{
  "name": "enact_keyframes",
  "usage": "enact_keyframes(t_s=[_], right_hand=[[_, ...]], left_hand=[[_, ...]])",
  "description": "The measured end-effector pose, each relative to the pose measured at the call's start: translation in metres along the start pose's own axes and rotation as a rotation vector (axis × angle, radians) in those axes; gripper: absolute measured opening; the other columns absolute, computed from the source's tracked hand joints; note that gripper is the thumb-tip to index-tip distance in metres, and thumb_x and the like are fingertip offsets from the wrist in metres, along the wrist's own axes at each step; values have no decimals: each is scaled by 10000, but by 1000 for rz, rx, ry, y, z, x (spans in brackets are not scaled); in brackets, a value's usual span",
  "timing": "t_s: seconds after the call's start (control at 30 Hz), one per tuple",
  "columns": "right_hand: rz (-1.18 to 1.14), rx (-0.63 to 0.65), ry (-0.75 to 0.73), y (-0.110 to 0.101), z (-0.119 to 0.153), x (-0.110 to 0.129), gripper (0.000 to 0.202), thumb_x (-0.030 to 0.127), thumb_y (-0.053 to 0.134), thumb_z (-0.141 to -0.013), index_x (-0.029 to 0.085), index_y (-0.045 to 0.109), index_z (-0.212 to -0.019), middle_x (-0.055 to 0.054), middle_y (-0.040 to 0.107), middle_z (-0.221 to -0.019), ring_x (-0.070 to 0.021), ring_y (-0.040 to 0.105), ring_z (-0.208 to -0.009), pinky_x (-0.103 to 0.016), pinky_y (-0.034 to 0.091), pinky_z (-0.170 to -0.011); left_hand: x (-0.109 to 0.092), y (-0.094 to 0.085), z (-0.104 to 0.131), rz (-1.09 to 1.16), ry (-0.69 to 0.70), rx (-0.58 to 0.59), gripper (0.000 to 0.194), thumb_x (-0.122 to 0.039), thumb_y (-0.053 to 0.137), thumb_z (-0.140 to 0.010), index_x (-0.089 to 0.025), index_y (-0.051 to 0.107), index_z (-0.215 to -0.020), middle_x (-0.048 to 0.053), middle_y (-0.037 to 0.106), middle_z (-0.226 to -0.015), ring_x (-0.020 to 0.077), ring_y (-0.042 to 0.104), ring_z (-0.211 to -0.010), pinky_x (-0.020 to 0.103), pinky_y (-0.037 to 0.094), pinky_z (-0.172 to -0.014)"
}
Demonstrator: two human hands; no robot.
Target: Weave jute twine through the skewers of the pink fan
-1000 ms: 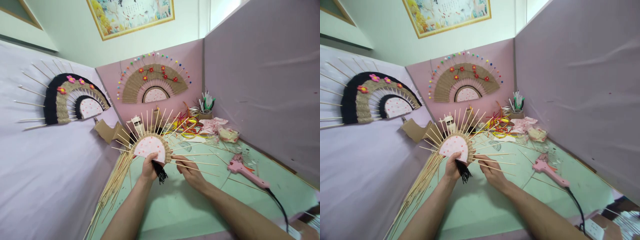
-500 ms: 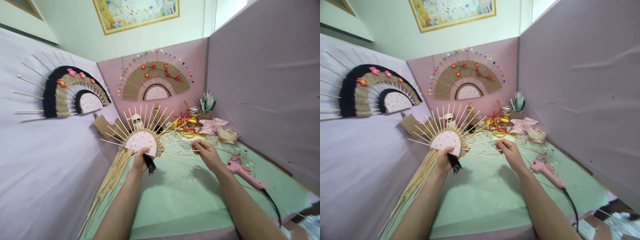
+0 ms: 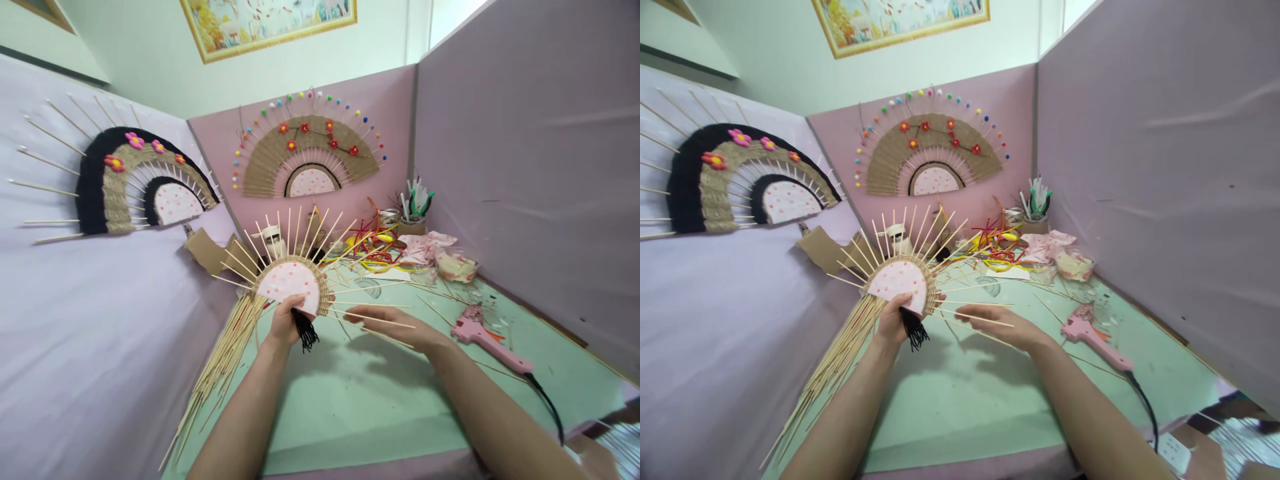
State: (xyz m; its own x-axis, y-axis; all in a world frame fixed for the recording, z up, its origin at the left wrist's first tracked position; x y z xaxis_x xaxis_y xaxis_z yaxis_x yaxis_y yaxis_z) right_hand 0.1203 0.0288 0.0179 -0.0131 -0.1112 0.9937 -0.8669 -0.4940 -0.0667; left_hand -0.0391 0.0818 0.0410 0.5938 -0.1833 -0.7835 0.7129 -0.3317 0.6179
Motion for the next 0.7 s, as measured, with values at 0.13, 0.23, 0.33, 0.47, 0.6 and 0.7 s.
enact_keyframes(t_s=[0.13, 0.23, 0.33, 0.47, 0.6, 0.7], right_hand=[[-98, 271, 36, 40, 4, 0, 411, 413, 554, -799, 213, 551, -1158, -76, 643, -1025, -164, 605, -875, -330, 452, -805], [-84, 177, 52, 33, -1, -5, 321, 403, 602, -762, 183, 610, -996, -27, 650, -791, -112, 560, -661, -255, 431, -656], [-112, 0, 51, 10, -3, -8, 304, 438, 600, -751, 158, 628, -868, -7, 600, -693, -95, 500, -602, -230, 381, -590], [-166, -195, 85, -21, -2, -14, 296, 421, 677, -675, 148, 605, -765, 21, 517, -621, -77, 425, -547, -215, 313, -518], [-229, -242, 141, -33, -1, -21, 273, 380, 706, -643, 147, 571, -688, 46, 437, -556, -60, 355, -498, -203, 257, -473], [-316, -231, 159, -32, 0, -23, 280, 384, 718, -623, 150, 576, -682, 18, 490, -611, -73, 408, -535, -216, 319, -507]], left_hand=[[2, 5, 1, -12, -23, 34, 462, -173, 555, -657, -114, 572, -1115, 128, 650, -1061, 319, 578, -1031, 466, 433, -917], [2, 4, 1, -22, -28, 5, 453, -175, 562, -649, -118, 578, -1099, 128, 638, -1087, 324, 573, -1038, 466, 438, -912], [1, 0, 0, -17, -24, -11, 456, -166, 572, -641, -131, 582, -1095, 125, 618, -1128, 329, 577, -1030, 472, 439, -911], [0, -4, -1, -28, -5, -5, 483, -164, 577, -646, -134, 567, -1128, 130, 596, -1170, 327, 583, -1020, 481, 436, -920], [0, -3, -3, -26, -12, 38, 503, -149, 575, -645, -129, 558, -1147, 136, 575, -1201, 338, 564, -1048, 495, 430, -927], [-1, -6, -3, -24, -6, 8, 499, -146, 572, -652, -119, 555, -1150, 146, 600, -1160, 337, 553, -1066, 503, 434, -922]])
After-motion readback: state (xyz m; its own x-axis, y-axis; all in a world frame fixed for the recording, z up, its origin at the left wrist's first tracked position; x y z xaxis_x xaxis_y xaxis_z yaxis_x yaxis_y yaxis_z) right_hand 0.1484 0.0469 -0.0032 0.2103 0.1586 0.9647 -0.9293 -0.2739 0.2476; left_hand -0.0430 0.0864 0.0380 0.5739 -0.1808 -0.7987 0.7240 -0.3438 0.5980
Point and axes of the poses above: each hand's wrist, its own z-axis away from the middle knuckle, its own y-axis out of the palm, x = y × z, the point moved 8 cm from there along -z, towards the middle knuckle
